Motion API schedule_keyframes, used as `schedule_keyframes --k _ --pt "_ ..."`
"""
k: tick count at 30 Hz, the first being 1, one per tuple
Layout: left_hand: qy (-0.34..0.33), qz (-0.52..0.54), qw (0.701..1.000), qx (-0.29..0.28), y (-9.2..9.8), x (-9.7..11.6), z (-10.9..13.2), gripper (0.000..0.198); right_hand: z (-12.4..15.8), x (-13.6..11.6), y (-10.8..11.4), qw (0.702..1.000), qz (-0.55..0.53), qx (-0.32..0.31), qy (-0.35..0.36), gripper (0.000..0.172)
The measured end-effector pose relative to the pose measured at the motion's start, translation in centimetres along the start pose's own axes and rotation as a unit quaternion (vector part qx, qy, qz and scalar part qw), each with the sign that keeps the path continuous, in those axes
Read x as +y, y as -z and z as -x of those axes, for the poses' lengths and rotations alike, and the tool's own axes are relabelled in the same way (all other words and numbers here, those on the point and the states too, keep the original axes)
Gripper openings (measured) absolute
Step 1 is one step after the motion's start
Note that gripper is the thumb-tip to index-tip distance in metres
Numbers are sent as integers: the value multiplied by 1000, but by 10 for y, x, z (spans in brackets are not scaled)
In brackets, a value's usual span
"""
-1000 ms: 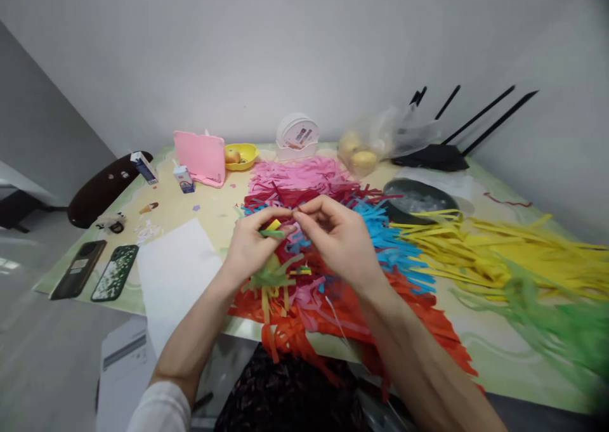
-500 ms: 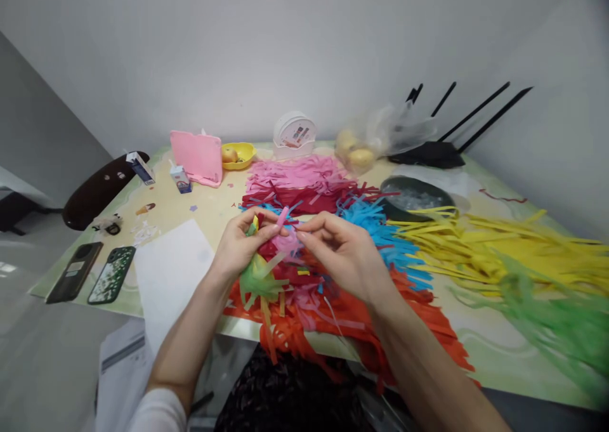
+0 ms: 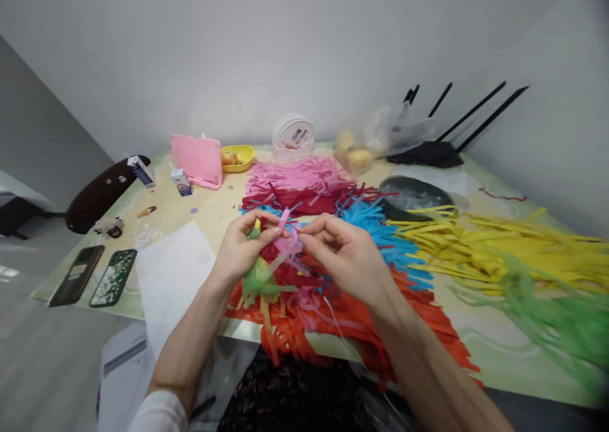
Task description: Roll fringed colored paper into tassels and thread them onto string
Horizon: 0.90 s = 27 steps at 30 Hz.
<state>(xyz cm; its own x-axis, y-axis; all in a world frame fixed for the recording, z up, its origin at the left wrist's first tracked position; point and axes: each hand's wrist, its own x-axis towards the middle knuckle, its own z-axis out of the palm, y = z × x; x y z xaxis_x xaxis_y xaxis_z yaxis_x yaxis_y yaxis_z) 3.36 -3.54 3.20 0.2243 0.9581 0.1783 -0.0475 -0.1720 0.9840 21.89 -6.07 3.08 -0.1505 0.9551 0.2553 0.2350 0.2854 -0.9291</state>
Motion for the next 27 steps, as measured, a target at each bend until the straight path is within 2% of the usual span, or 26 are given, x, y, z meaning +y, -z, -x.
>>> schedule_keyframes --k 5,10,15,19,22,24,27 --pt "-7 -18 1000 14 -2 1 1 20 -1 1 0 1000 -15 -8 -9 20" --pt "-16 -48 999 0 -6 3 0 21 -3 5 -2 999 -38 -12 -17 20" --pt "-35 -95 995 19 -6 4 -2 17 -6 5 -2 990 -120 -56 -44 35" --pt "-40 -120 991 -36 -5 3 -2 15 -9 3 1 983 -158 -69 -63 43" --pt "-38 -146 987 -58 -6 -2 -1 19 -11 3 5 989 -112 -90 -46 31" --pt "-26 -151 987 -58 -7 -7 -1 22 -11 3 7 997 -54 -59 -8 24" --pt "-2 -149 987 -57 -7 -11 -3 24 -10 0 12 993 -75 76 44 19"
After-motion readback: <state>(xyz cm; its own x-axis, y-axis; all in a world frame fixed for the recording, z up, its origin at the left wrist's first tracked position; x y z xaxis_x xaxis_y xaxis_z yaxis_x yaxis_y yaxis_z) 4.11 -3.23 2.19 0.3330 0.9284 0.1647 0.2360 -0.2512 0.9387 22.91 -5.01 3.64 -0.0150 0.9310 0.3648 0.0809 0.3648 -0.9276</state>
